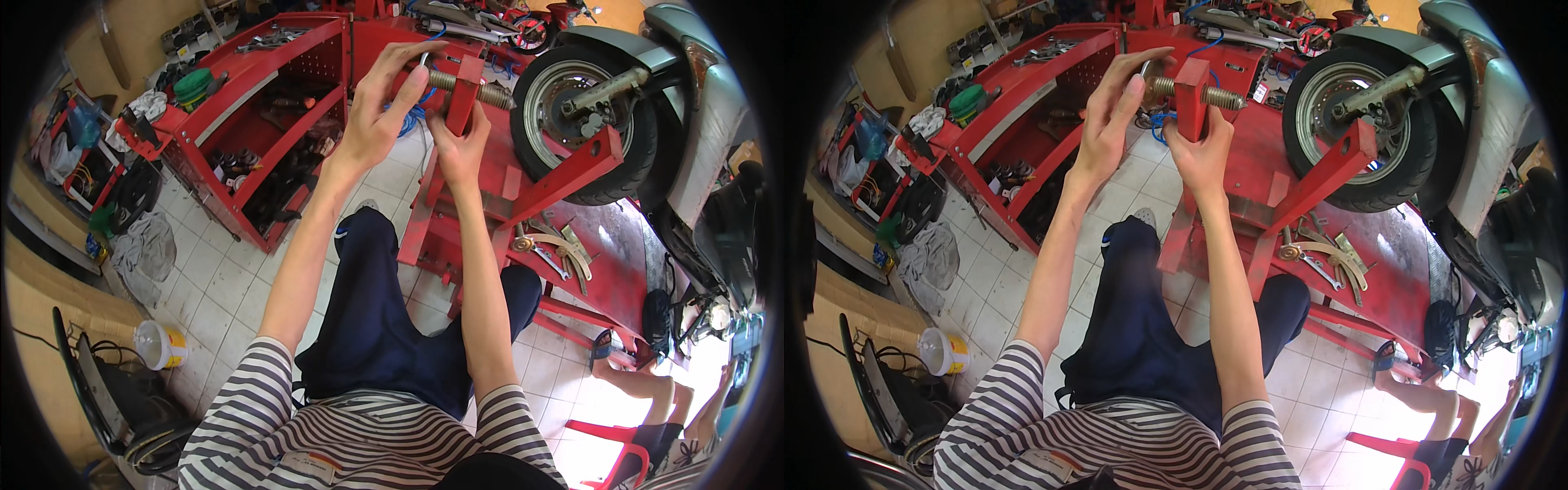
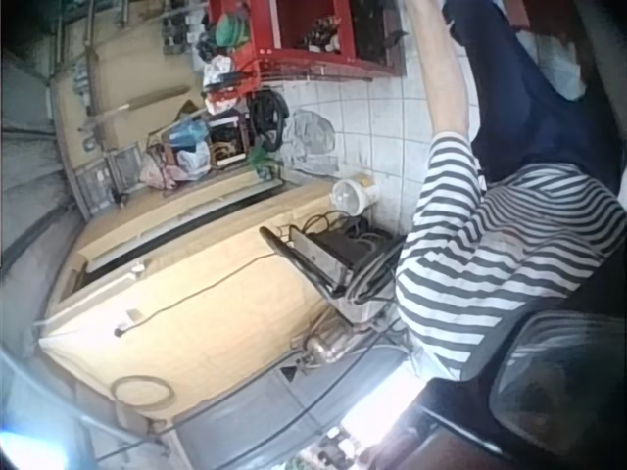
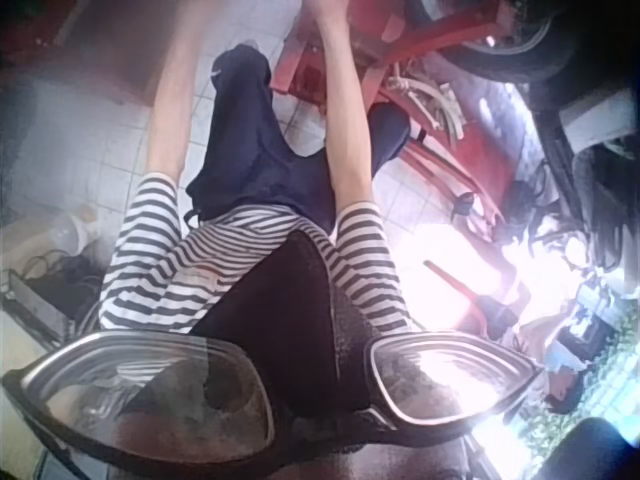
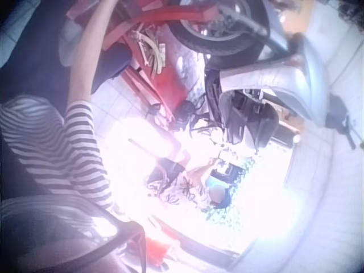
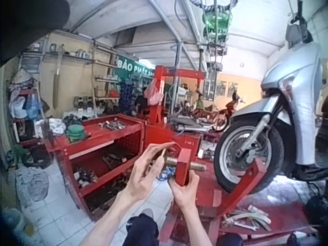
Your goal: The person disassembles and adjusts a red motorcycle lift jack by removing a metal bracket and then rotating a large threaded screw mechanism by hand.
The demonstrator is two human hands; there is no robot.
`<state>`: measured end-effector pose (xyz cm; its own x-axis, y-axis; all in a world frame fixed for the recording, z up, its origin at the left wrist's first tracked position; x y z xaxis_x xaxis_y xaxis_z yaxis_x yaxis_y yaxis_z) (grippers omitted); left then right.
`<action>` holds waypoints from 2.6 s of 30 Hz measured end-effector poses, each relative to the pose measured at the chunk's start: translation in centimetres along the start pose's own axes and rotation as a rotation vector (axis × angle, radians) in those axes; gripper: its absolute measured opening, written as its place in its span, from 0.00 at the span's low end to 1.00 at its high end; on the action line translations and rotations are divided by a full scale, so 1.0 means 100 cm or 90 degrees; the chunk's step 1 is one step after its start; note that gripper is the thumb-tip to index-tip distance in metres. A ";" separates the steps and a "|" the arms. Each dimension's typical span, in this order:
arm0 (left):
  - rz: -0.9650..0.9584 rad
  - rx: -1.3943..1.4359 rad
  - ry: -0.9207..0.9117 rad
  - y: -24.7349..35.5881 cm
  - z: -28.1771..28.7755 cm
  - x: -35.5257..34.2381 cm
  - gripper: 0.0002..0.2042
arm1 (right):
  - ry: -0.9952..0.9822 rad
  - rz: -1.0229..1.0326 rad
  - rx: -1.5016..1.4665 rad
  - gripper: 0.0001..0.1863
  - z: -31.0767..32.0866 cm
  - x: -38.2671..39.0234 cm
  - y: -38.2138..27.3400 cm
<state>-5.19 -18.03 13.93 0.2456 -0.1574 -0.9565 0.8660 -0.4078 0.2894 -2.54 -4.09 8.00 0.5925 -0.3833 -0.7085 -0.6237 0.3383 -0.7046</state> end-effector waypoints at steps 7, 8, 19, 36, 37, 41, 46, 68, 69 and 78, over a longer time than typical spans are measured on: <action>0.171 -0.078 -0.027 -0.034 0.025 0.057 0.18 | 0.001 -0.029 -0.019 0.10 -0.004 -0.005 0.002; 0.119 -0.059 -0.006 -0.023 0.020 0.045 0.18 | 0.008 -0.023 -0.029 0.10 -0.002 -0.005 0.004; 0.248 -0.037 -0.092 -0.030 0.010 0.040 0.24 | 0.002 -0.015 -0.029 0.08 -0.004 0.002 0.001; 0.084 -0.061 0.027 -0.006 0.014 0.026 0.18 | 0.012 0.030 0.011 0.10 -0.004 0.009 -0.001; 0.023 -0.043 0.015 0.003 0.011 0.018 0.18 | 0.014 0.030 0.017 0.10 -0.003 0.008 -0.002; 0.048 0.025 0.000 0.004 0.005 0.018 0.20 | 0.002 0.027 0.014 0.09 -0.004 0.012 -0.003; 0.132 -0.116 -0.070 -0.012 0.023 0.021 0.22 | -0.009 0.066 0.049 0.09 -0.006 0.016 -0.002; 0.076 0.015 -0.011 0.011 0.008 0.020 0.18 | -0.007 0.049 0.021 0.09 -0.006 0.016 -0.007; 0.108 0.059 -0.004 0.010 0.009 0.020 0.17 | -0.005 0.065 0.029 0.09 -0.007 0.017 -0.010; 0.244 0.075 0.034 -0.016 0.036 0.058 0.24 | 0.029 0.135 0.061 0.10 -0.008 0.016 -0.021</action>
<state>-6.76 -21.51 8.02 0.5654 -0.2727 -0.7784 0.6523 -0.4297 0.6244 -0.74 -6.07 8.38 0.4277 -0.3330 -0.8404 -0.6798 0.4943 -0.5418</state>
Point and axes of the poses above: each hand's wrist, its own x-axis away from the middle knuckle, its own z-axis out of the back of the hand, y = z × x, the point moved 6 cm from there along -x, towards the middle knuckle, and after that the axes turned 7 degrees about -z, right-handed, at the moved point
